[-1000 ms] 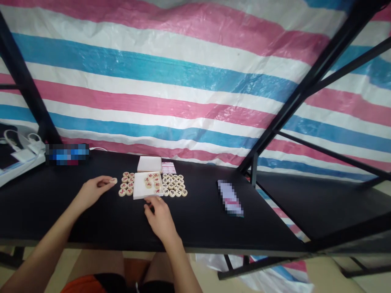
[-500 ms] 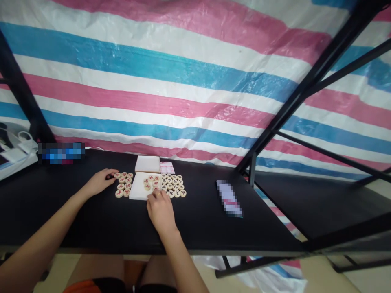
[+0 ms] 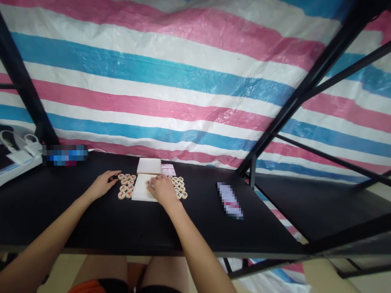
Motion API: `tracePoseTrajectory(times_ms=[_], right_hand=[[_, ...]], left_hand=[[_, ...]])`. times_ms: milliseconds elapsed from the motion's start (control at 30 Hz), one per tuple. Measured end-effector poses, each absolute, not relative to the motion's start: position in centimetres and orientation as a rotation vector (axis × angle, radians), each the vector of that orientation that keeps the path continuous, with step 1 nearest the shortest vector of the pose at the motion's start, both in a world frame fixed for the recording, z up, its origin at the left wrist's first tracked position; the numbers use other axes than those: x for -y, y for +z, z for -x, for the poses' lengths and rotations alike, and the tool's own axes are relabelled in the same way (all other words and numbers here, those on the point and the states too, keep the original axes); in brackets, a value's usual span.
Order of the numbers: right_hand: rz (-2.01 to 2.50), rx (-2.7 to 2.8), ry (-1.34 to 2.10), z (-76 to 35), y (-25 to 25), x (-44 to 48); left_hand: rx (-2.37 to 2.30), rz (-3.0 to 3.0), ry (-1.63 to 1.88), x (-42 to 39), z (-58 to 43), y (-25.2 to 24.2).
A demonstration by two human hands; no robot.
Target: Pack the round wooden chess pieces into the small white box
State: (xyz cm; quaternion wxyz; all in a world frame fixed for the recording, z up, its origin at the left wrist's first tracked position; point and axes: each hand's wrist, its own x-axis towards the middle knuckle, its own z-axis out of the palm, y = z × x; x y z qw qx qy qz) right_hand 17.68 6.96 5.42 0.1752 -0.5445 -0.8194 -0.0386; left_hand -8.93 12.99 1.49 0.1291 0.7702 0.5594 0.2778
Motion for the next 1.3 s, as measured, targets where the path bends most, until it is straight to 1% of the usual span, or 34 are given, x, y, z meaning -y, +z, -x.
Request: tracePoseTrajectory(times_ms=[133, 300, 400, 467, 567, 633, 700, 800, 900, 1067, 1300], right_hand=[[1.523, 2.473, -0.074, -16.8, 5.2, -8.6], [1.468, 2.399, 0.007, -17.2, 5.6, -6.8], [1.320, 2.106, 0.250, -17.5, 5.3, -3.2], [1.226, 1.963, 0.425, -17.6, 4.3, -0.8], [1.191, 1.848, 0.625, -17.4, 2.5, 1.4], [1.200, 1.802, 0.678, -17.3, 1.6, 1.7], [1.193, 1.783, 0.709, -17.2, 1.3, 1.7], [1.116, 1.779, 0.770, -17.3, 1.3, 1.7], [1.061, 1.784, 0.799, -17.3, 1.2, 1.9], [1.114, 1.757, 0.793, -17.0, 0.9, 1.9], [1.128, 1.795, 0.761, -17.1, 1.2, 1.9]], left_hand=[[-1.596, -2.232, 0.842, -12.7, 9.0, 1.4], [-1.651, -2.182, 0.959, -12.0, 8.9, 2.3], [-1.640, -2.172, 1.139, -9.6, 7.8, 3.7], [-1.552, -2.191, 1.208, -6.8, 6.1, 4.2], [-1.366, -2.229, 1.060, -2.2, 2.8, 3.8], [-1.343, -2.141, 0.938, -0.2, 1.0, 2.9], [-1.322, -2.040, 0.911, 0.7, 0.0, 2.3], [-1.298, -1.889, 0.921, 0.7, -0.1, 2.3], [-1.235, -1.904, 0.846, 0.5, 0.3, 2.7], [-1.122, -1.886, 0.815, 0.7, 0.5, 2.6], [-1.155, -1.881, 0.840, 0.5, 0.5, 2.1]])
